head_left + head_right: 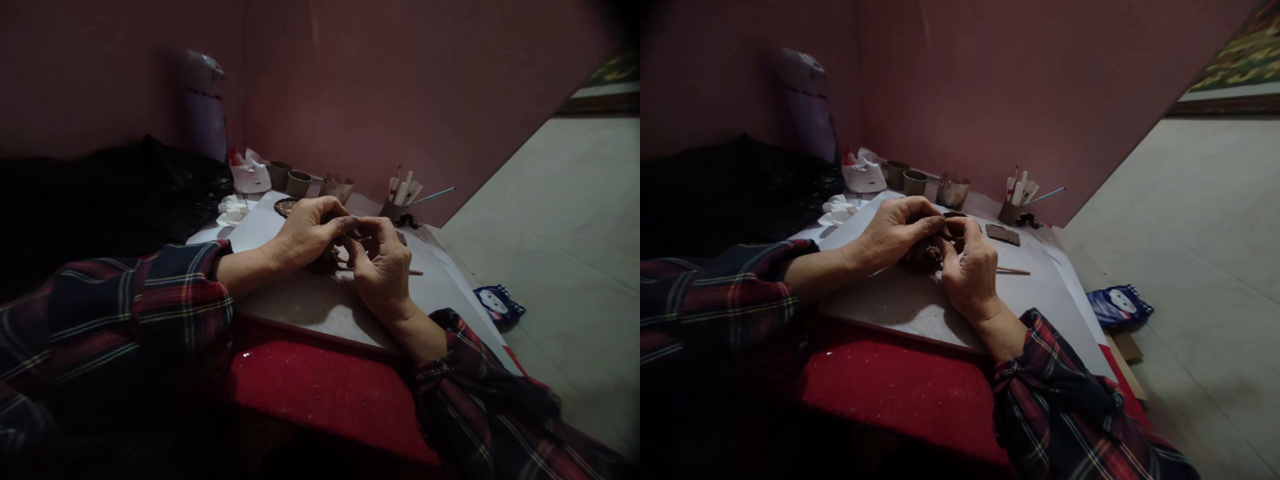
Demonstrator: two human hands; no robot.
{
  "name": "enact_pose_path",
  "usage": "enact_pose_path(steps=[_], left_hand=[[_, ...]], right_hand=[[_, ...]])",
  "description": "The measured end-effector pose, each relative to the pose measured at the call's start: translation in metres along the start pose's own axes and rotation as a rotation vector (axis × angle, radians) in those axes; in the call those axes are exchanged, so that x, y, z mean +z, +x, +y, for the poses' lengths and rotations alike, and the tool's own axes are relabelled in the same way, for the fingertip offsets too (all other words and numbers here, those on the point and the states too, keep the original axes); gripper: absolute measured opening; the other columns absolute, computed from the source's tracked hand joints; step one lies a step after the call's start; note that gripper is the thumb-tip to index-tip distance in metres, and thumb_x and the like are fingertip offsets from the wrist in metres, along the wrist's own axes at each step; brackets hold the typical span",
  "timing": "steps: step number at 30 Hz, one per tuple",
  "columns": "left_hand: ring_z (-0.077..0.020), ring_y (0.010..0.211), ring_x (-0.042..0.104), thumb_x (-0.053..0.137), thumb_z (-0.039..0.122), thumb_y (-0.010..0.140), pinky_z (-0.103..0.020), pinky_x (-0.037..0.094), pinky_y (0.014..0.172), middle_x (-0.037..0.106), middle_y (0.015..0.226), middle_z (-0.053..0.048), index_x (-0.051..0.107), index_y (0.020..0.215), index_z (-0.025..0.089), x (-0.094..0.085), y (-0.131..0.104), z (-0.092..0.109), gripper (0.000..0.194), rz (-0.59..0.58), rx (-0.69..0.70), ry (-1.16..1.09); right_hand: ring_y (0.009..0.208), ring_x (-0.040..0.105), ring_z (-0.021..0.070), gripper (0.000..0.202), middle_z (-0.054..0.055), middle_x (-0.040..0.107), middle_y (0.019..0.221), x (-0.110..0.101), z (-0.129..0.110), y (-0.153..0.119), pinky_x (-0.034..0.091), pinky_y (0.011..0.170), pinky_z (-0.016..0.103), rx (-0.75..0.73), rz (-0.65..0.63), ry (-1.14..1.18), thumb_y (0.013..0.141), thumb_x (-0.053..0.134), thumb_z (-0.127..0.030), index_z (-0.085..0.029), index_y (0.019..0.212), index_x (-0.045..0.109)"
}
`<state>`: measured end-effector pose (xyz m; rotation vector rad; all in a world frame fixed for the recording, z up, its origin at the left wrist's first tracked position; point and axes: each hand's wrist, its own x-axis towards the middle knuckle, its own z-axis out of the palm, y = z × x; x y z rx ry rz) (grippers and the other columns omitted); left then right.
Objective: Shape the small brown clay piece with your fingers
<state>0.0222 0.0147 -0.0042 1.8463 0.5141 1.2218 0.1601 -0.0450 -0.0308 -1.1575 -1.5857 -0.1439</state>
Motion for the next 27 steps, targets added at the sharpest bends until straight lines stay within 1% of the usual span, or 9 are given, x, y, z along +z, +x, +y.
enact_pose_path(steps=[6, 11, 14, 19, 23, 27], left_hand=[[-0.0114, 0.066, 0.058, 0.068, 0.039, 0.081, -0.022, 0.045, 0.059, 0.067, 0.072, -0.003, 0.067, 0.081, 0.011, 0.0000, 0.0006, -0.0011, 0.028, 0.024, 0.046, 0.023], [-0.0110, 0.065, 0.057, 0.068, 0.040, 0.081, -0.021, 0.044, 0.058, 0.067, 0.073, -0.003, 0.067, 0.082, 0.011, -0.0009, 0.0003, 0.0001, 0.028, 0.007, 0.042, 0.045], [-0.0118, 0.067, 0.059, 0.068, 0.042, 0.081, -0.022, 0.045, 0.060, 0.069, 0.076, -0.005, 0.068, 0.083, 0.012, -0.0014, 0.0002, 0.0004, 0.030, -0.006, 0.043, 0.080], [-0.0126, 0.071, 0.059, 0.068, 0.042, 0.081, -0.022, 0.045, 0.063, 0.070, 0.077, -0.005, 0.069, 0.083, 0.012, -0.0020, 0.0005, 0.0006, 0.030, -0.004, 0.061, 0.147], [-0.0116, 0.067, 0.057, 0.068, 0.042, 0.082, -0.022, 0.043, 0.061, 0.069, 0.076, -0.004, 0.070, 0.083, 0.012, -0.0018, 0.0005, 0.0006, 0.030, -0.014, 0.047, 0.159], [-0.0104, 0.063, 0.054, 0.069, 0.043, 0.082, -0.022, 0.041, 0.058, 0.067, 0.072, -0.003, 0.069, 0.083, 0.012, -0.0009, -0.0003, 0.0006, 0.031, -0.012, 0.031, 0.143]], right_hand=[[0.074, 0.067, 0.0148, 0.019, 0.002, 0.072, 0.093, 0.0003, -0.0009, 0.0001, 0.057, 0.070, 0.031, -0.007, 0.005, 0.013, 0.084, 0.065, -0.022, -0.022, 0.101, 0.057], [0.073, 0.067, 0.0149, 0.018, 0.002, 0.072, 0.092, 0.0004, -0.0014, -0.0003, 0.055, 0.069, 0.030, 0.004, 0.000, 0.021, 0.084, 0.065, -0.022, -0.022, 0.100, 0.057], [0.070, 0.066, 0.0146, 0.019, 0.002, 0.072, 0.091, 0.0005, -0.0015, -0.0005, 0.054, 0.066, 0.030, 0.014, -0.005, 0.006, 0.083, 0.065, -0.020, -0.023, 0.100, 0.057], [0.075, 0.067, 0.0163, 0.018, 0.002, 0.072, 0.091, 0.0004, -0.0013, 0.0000, 0.052, 0.069, 0.031, 0.031, -0.035, -0.034, 0.083, 0.064, -0.020, -0.023, 0.098, 0.057], [0.077, 0.066, 0.0170, 0.017, 0.002, 0.071, 0.090, 0.0003, -0.0004, -0.0004, 0.051, 0.070, 0.032, 0.040, -0.055, -0.045, 0.083, 0.063, -0.020, -0.022, 0.099, 0.057], [0.074, 0.065, 0.0164, 0.016, 0.001, 0.070, 0.088, 0.0002, 0.0009, -0.0012, 0.050, 0.069, 0.031, 0.049, -0.066, -0.045, 0.084, 0.062, -0.020, -0.022, 0.099, 0.056]])
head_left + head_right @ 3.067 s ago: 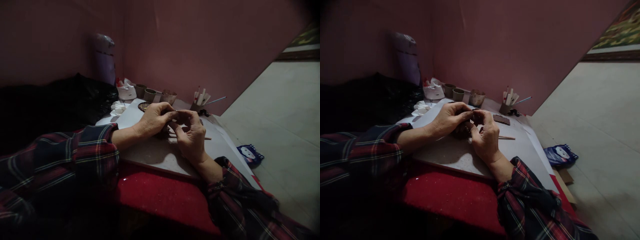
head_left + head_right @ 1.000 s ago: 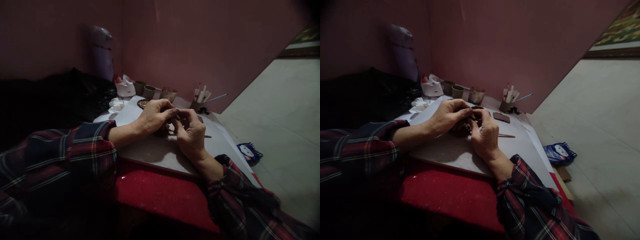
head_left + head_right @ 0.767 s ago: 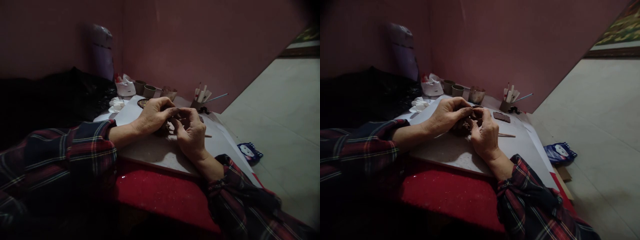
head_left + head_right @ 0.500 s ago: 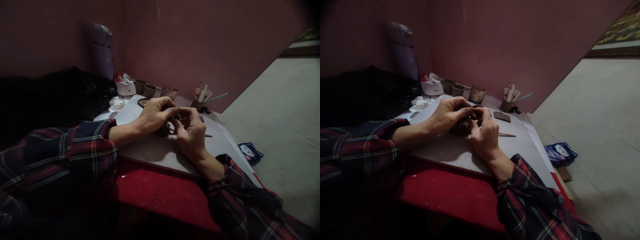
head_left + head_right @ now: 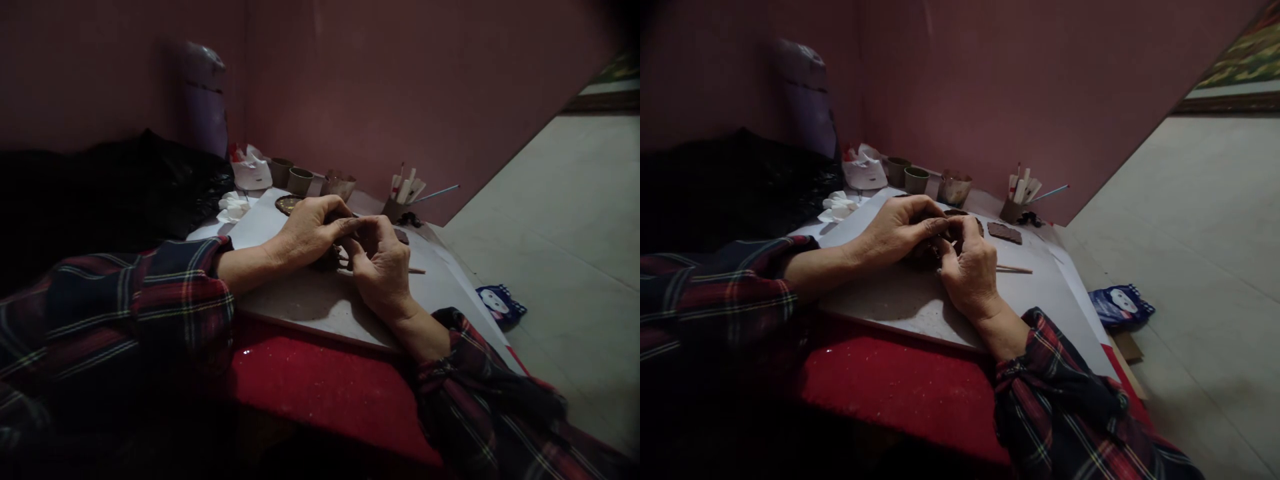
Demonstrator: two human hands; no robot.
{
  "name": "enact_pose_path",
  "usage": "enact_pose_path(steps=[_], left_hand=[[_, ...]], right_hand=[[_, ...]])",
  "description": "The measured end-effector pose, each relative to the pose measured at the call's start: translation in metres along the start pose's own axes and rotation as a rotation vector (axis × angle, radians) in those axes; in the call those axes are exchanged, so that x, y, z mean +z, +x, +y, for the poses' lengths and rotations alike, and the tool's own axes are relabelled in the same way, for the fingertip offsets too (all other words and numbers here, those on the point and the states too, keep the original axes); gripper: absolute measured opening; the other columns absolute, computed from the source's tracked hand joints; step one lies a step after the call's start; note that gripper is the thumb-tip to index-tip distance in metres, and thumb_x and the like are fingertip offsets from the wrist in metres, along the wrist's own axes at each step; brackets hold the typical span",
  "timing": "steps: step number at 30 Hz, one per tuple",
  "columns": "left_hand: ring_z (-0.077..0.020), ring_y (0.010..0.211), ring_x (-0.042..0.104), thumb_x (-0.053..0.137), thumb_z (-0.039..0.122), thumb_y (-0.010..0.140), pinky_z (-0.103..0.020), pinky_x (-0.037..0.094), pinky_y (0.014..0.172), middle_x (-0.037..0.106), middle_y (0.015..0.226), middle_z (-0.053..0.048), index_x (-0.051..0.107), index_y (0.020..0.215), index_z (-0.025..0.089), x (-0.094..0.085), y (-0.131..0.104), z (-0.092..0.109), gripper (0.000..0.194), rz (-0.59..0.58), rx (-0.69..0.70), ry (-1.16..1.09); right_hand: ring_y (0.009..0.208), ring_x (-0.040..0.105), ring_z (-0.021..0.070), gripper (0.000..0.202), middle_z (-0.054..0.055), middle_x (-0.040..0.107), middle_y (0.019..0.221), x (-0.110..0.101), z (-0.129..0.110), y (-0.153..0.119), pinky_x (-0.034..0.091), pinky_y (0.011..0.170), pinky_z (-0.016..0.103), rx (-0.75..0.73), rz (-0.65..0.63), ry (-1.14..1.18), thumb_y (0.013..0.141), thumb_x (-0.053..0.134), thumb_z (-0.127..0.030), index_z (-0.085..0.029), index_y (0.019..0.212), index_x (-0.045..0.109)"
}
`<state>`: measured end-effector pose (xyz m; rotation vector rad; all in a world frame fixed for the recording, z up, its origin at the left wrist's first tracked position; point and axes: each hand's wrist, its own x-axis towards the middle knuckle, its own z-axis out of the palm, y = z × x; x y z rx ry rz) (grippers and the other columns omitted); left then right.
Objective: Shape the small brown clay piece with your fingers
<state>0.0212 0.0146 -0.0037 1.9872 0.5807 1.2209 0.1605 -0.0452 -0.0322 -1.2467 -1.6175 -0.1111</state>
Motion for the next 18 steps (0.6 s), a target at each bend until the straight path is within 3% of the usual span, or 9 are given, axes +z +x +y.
enact_pose_path(steps=[18], left_hand=[[-0.0103, 0.060, 0.054, 0.065, 0.052, 0.083, -0.022, 0.040, 0.055, 0.067, 0.070, -0.004, 0.068, 0.080, 0.012, 0.0009, 0.0009, -0.0020, 0.040, -0.005, -0.011, -0.003]], right_hand=[[0.074, 0.066, 0.0167, 0.013, 0.000, 0.070, 0.086, 0.0003, -0.0001, 0.0003, 0.052, 0.070, 0.031, -0.019, 0.001, 0.017, 0.084, 0.061, -0.019, -0.023, 0.095, 0.056]])
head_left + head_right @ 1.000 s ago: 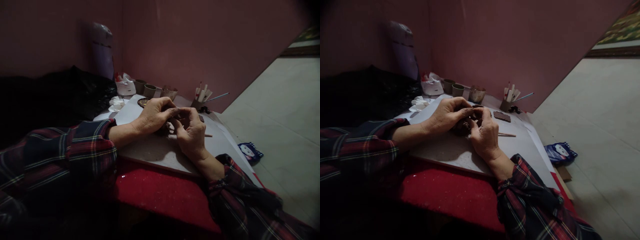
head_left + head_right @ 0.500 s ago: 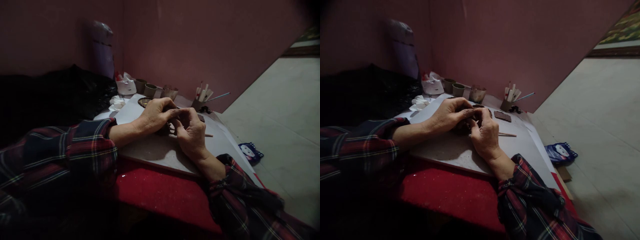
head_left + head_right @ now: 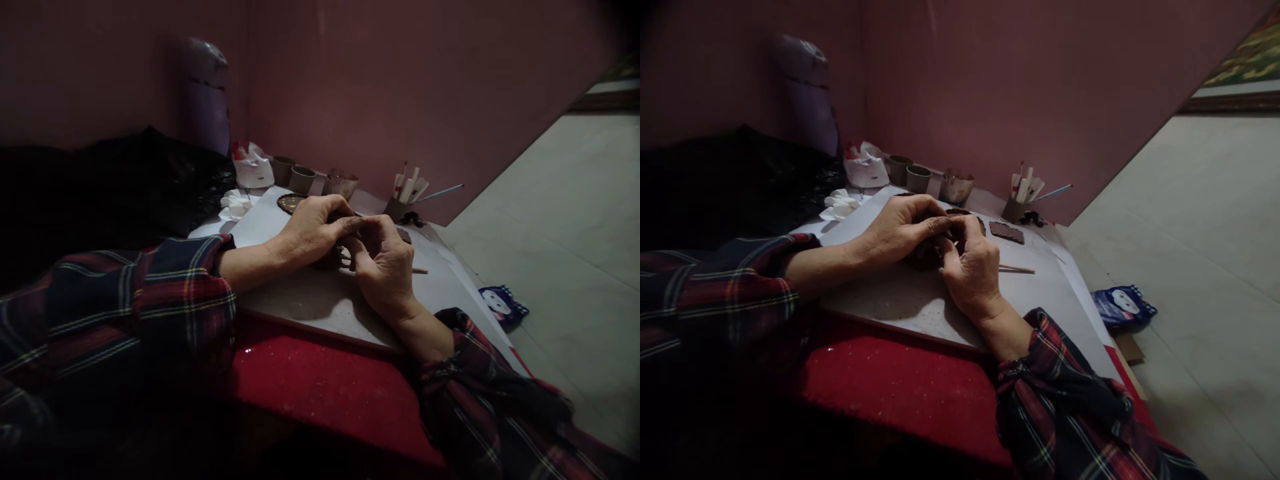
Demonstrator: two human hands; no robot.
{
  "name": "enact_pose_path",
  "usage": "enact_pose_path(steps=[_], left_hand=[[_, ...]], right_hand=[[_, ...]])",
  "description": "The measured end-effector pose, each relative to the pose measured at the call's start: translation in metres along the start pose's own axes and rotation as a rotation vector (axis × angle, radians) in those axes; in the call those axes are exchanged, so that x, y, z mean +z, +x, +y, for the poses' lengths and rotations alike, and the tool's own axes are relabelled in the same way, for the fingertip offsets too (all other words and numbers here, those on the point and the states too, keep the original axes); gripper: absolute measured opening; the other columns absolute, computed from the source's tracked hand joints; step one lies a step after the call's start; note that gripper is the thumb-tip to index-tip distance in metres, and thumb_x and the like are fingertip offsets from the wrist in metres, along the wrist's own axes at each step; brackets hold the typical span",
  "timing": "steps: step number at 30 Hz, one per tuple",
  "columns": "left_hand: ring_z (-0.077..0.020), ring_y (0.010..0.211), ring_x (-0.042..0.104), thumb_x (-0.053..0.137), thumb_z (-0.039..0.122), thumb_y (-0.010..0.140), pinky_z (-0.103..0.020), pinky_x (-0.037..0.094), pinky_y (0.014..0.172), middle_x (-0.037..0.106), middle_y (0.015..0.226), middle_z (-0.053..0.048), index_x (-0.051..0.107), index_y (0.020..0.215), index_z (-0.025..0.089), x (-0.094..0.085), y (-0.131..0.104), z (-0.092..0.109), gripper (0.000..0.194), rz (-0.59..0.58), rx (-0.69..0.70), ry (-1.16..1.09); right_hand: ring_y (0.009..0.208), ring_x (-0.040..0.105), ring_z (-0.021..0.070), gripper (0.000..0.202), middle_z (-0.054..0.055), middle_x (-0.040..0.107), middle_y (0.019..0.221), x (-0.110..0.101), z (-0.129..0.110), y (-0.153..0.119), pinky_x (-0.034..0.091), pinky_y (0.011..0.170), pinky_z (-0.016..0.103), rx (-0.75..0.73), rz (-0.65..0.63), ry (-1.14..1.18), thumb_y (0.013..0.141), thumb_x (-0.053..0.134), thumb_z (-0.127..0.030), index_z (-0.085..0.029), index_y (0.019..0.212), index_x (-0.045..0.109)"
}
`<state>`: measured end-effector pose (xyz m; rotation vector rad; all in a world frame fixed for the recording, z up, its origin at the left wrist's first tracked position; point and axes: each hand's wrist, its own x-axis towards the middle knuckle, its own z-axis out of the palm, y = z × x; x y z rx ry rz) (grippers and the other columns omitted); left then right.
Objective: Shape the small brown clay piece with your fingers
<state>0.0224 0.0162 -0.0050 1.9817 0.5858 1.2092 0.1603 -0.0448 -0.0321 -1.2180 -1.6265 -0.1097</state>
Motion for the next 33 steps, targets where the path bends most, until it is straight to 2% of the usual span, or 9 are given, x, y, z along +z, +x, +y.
enact_pose_path(steps=[33], left_hand=[[-0.0112, 0.064, 0.054, 0.069, 0.042, 0.082, -0.022, 0.039, 0.058, 0.063, 0.065, -0.001, 0.065, 0.075, 0.014, -0.0006, 0.0001, 0.0006, 0.030, 0.008, 0.035, 0.063]], right_hand=[[0.077, 0.066, 0.0152, 0.013, -0.001, 0.069, 0.087, 0.0005, 0.0020, -0.0019, 0.051, 0.071, 0.030, -0.011, -0.029, 0.033, 0.086, 0.060, -0.021, -0.023, 0.098, 0.055]])
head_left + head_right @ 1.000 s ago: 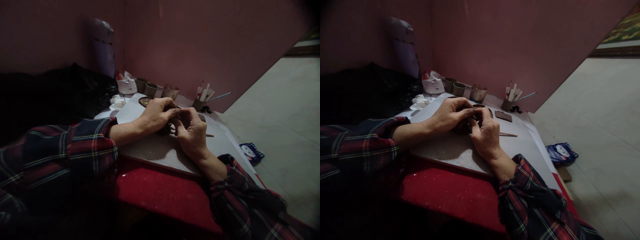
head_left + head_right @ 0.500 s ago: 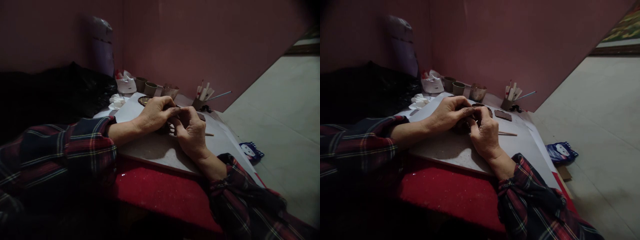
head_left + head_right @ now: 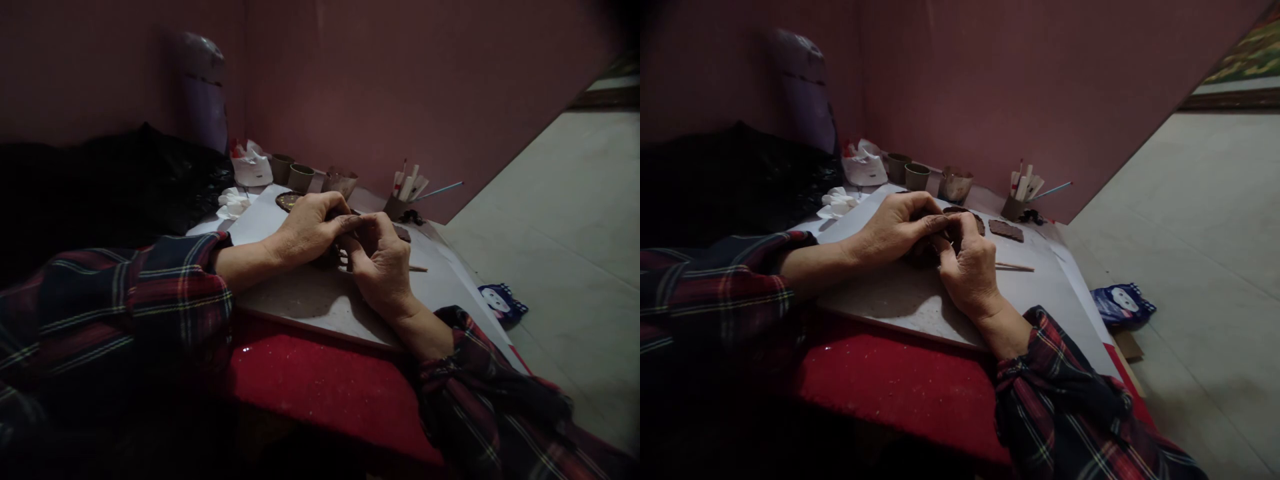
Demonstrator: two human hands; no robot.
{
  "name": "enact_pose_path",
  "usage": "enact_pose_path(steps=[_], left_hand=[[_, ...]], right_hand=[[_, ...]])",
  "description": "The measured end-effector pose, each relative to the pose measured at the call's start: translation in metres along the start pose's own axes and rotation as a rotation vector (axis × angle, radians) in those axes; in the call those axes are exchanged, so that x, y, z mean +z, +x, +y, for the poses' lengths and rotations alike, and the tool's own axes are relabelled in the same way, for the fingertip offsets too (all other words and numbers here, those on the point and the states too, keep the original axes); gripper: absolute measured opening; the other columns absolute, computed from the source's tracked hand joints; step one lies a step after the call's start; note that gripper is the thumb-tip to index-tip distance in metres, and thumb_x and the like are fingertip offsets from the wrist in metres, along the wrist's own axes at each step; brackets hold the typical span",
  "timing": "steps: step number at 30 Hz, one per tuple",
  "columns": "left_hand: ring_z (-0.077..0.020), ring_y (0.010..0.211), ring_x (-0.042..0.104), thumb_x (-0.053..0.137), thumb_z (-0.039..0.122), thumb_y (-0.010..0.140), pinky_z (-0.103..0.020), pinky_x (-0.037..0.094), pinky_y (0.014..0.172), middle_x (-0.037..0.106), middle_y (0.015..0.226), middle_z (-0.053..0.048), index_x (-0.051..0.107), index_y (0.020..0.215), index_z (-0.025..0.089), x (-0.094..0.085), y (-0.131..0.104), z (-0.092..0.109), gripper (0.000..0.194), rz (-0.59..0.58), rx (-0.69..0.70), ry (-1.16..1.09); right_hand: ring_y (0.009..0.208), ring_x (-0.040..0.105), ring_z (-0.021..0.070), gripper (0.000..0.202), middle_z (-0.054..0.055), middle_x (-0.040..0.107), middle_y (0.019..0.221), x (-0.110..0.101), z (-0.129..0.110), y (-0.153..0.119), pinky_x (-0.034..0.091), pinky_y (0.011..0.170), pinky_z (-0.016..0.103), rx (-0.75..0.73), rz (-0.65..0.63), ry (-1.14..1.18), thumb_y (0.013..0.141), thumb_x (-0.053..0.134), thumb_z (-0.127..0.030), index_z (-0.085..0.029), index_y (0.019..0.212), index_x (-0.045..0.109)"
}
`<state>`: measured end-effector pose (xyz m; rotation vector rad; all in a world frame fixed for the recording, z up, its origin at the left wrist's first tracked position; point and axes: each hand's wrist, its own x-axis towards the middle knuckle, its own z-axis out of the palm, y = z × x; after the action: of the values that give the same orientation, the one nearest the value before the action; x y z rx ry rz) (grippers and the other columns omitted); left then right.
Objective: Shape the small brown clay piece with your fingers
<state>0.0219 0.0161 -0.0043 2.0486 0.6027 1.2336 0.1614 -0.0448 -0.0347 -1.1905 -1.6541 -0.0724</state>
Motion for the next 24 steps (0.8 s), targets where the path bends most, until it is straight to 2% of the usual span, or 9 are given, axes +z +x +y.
enact_pose_path(steps=[14, 24], left_hand=[[-0.0098, 0.062, 0.054, 0.065, 0.048, 0.085, -0.021, 0.038, 0.056, 0.065, 0.067, -0.001, 0.066, 0.076, 0.012, 0.0001, -0.0008, 0.0022, 0.037, 0.001, 0.001, 0.046], [-0.0094, 0.062, 0.051, 0.065, 0.041, 0.086, -0.021, 0.036, 0.056, 0.061, 0.064, 0.000, 0.066, 0.074, 0.012, 0.0003, -0.0008, 0.0017, 0.031, -0.004, 0.009, 0.074]], right_hand=[[0.075, 0.065, 0.0151, 0.014, -0.001, 0.068, 0.084, 0.0000, 0.0008, 0.0009, 0.050, 0.070, 0.030, 0.013, -0.019, 0.050, 0.085, 0.063, -0.022, -0.023, 0.096, 0.055], [0.071, 0.062, 0.0135, 0.012, -0.002, 0.067, 0.080, -0.0012, -0.0020, 0.0015, 0.049, 0.067, 0.028, 0.015, -0.039, 0.043, 0.086, 0.062, -0.023, -0.022, 0.094, 0.053]])
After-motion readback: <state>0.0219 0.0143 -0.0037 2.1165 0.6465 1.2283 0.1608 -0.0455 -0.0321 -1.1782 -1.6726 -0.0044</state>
